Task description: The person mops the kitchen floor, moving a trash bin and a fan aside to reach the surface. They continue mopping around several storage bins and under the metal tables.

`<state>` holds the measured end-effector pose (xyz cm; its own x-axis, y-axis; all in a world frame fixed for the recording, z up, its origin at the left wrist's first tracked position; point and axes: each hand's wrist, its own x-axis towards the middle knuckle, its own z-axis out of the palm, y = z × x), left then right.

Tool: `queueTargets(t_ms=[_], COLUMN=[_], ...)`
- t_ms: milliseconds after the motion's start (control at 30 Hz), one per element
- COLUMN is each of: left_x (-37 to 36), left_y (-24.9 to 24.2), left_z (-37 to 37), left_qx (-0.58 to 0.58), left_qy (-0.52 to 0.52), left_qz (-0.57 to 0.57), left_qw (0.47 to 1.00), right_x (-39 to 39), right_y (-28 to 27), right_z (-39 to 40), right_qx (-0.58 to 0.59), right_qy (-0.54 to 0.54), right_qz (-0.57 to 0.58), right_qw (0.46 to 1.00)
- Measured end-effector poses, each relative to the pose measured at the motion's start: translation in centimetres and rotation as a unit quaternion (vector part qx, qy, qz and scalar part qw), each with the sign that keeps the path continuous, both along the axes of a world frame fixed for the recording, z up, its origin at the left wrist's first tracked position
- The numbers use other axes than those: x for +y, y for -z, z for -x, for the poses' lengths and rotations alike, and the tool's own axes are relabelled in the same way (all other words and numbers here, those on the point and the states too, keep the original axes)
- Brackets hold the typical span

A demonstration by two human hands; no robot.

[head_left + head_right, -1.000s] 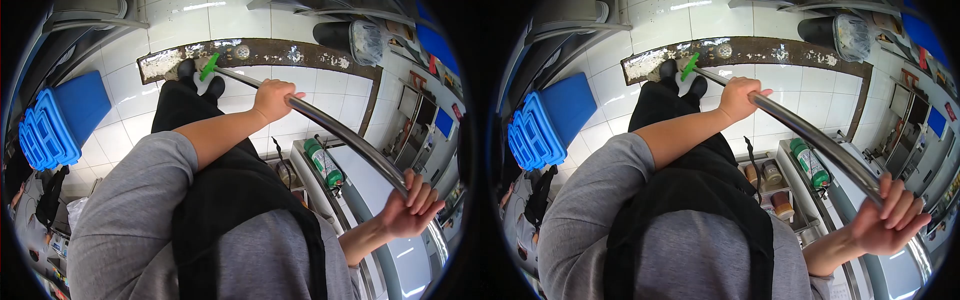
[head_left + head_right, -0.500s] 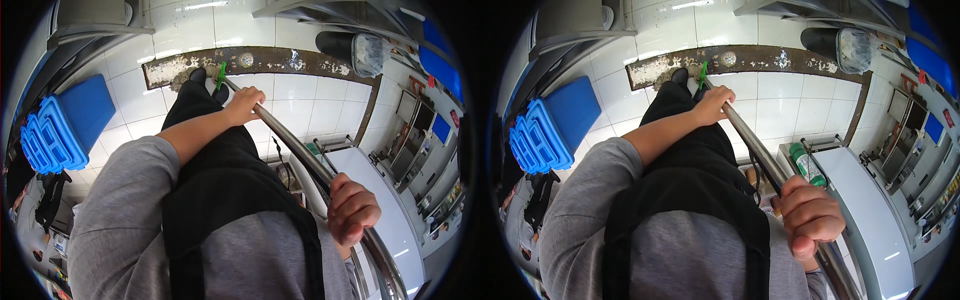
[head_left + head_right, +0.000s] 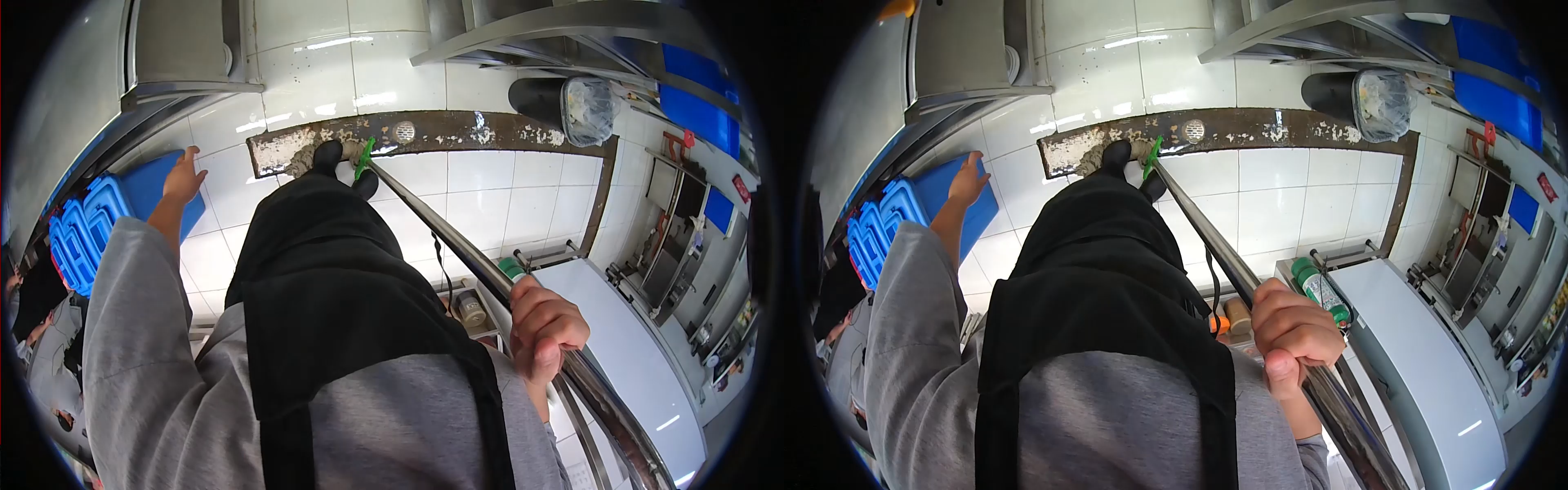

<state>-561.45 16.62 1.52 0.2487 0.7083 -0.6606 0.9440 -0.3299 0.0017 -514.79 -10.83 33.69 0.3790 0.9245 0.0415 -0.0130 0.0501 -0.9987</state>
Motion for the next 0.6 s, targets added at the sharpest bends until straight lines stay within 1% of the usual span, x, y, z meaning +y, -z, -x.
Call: queueTargets(t_ms=[67,100,133,167,233,300,367,400,467,500,533,567,600], left_x=[-0.8,-1.5,-2.4,-3.4,-5.5,-7.6,-9.2,-9.7,-9.6,-9.4,-9.0,-8.4,-7.6], left_y=[-1.1,-1.6,-2.1,-2.7,-4.4,-5.8,-6.9,-6.9,-5.8,-5.1,-4.4,-3.7,-3.0], left_z=[0.6,0.2,-1.3,-2.9,-6.5,-8.9,-10.1,-9.6,-8.5,-7.3,-6.0,-4.6,-3.0], left_qx=[-0.070,-0.067,-0.126,-0.185,-0.254,-0.315,-0.317,-0.302,-0.291,-0.260,-0.228,-0.229,-0.190], left_qy=[-0.101,-0.107,-0.123,-0.137,-0.168,-0.140,-0.120,-0.106,-0.090,-0.094,-0.099,-0.096,-0.092], left_qz=[-0.036,-0.041,-0.053,-0.067,-0.055,-0.047,-0.029,-0.029,-0.035,-0.029,-0.022,-0.018,-0.018], left_qw=[0.992,0.991,0.983,0.971,0.951,0.937,0.940,0.947,0.952,0.961,0.968,0.969,0.977], right_x=[-0.4,-0.8,-1.1,-1.4,-2.2,-2.8,-3.1,-3.1,-3.1,-3.1,-3.0,-2.8,-2.6], right_y=[0.2,0.3,0.3,0.4,0.8,1.3,1.5,1.5,1.5,1.4,1.3,1.2,1.1], right_z=[-0.1,0.0,0.1,0.2,0.2,0.6,1.4,1.7,2.3,2.7,3.0,3.2,3.3], right_qx=[0.001,0.002,0.009,0.013,0.013,0.017,0.001,0.000,-0.006,-0.006,-0.009,-0.010,-0.015], right_qy=[-0.004,-0.003,0.013,0.006,0.038,0.030,0.020,0.010,-0.009,-0.025,-0.013,-0.010,0.001], right_qz=[-0.015,-0.023,-0.020,-0.024,-0.026,-0.029,-0.020,-0.034,-0.032,-0.025,-0.021,-0.017,-0.016], right_qw=[1.000,1.000,1.000,1.000,0.999,0.999,1.000,0.999,0.999,0.999,1.000,1.000,1.000])
